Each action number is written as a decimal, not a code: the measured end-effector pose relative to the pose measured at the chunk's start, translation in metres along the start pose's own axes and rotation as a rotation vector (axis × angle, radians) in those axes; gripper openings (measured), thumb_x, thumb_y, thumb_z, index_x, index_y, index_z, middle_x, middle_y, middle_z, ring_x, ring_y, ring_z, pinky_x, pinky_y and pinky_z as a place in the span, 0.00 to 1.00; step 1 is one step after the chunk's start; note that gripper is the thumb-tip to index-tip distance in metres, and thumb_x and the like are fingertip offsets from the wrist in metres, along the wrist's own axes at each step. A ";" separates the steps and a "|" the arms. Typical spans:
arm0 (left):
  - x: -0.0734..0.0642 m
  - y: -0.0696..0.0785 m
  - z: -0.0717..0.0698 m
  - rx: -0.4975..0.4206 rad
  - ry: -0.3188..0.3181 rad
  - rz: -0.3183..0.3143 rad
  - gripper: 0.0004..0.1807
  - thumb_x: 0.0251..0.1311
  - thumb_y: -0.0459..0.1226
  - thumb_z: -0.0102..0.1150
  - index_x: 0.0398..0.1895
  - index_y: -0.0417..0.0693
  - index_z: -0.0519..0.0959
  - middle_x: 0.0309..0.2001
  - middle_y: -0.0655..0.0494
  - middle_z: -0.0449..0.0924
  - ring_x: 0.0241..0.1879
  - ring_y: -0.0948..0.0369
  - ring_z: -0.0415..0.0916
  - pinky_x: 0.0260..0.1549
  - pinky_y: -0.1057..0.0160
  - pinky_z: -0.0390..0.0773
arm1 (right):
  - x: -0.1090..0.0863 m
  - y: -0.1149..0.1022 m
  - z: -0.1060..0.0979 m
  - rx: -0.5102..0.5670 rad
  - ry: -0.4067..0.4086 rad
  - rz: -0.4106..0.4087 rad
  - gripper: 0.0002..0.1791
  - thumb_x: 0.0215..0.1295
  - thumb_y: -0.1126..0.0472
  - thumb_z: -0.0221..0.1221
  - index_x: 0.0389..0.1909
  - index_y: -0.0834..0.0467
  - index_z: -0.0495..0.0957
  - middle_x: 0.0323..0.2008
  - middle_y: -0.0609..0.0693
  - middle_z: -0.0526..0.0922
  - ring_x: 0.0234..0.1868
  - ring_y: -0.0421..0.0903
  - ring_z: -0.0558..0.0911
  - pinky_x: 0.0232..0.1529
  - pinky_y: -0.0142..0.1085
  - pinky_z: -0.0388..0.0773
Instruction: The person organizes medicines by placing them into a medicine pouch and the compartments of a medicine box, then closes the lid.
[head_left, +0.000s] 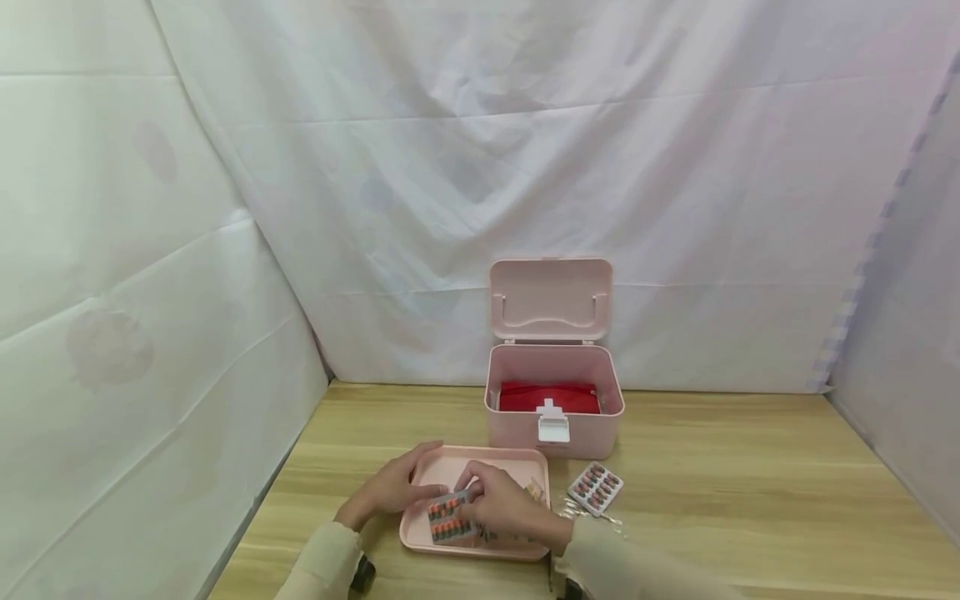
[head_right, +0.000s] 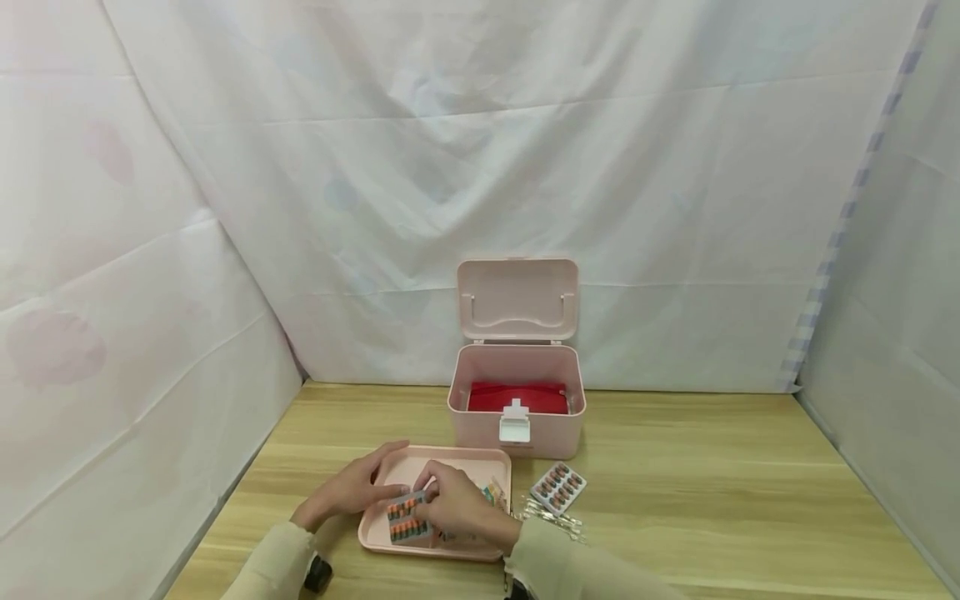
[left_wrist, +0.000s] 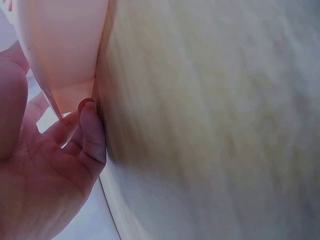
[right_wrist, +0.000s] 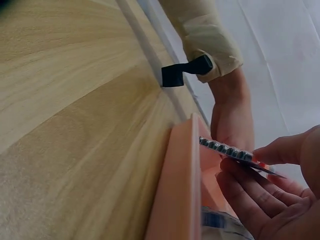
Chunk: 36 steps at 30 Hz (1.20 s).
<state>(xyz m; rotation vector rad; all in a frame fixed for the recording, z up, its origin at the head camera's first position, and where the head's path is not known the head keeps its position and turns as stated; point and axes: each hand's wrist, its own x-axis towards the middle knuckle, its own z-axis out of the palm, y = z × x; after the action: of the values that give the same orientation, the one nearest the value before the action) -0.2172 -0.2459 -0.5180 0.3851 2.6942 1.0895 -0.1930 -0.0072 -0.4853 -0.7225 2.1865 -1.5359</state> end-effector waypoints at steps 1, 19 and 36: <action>0.000 0.000 0.000 0.001 -0.002 0.002 0.43 0.57 0.55 0.68 0.74 0.55 0.63 0.70 0.43 0.66 0.69 0.41 0.63 0.63 0.35 0.64 | 0.000 0.002 0.002 -0.013 0.001 -0.004 0.12 0.55 0.71 0.65 0.37 0.59 0.73 0.25 0.46 0.85 0.26 0.35 0.80 0.24 0.27 0.74; 0.001 -0.004 0.000 -0.017 -0.024 0.026 0.43 0.58 0.54 0.67 0.75 0.55 0.62 0.71 0.42 0.65 0.69 0.40 0.61 0.63 0.33 0.62 | 0.000 0.005 0.018 -0.146 0.006 -0.105 0.14 0.52 0.72 0.69 0.38 0.58 0.79 0.28 0.45 0.84 0.28 0.30 0.78 0.30 0.25 0.77; 0.001 -0.005 -0.001 -0.021 -0.017 0.036 0.43 0.59 0.55 0.66 0.75 0.54 0.61 0.72 0.43 0.63 0.71 0.40 0.59 0.65 0.34 0.60 | 0.000 0.002 0.023 -0.447 0.015 -0.242 0.07 0.57 0.65 0.64 0.37 0.54 0.84 0.20 0.34 0.72 0.22 0.28 0.67 0.23 0.22 0.65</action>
<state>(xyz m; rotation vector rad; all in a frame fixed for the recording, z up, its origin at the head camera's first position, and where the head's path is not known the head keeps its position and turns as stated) -0.2187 -0.2496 -0.5206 0.4393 2.6683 1.1179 -0.1803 -0.0242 -0.4947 -1.1504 2.5625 -1.1563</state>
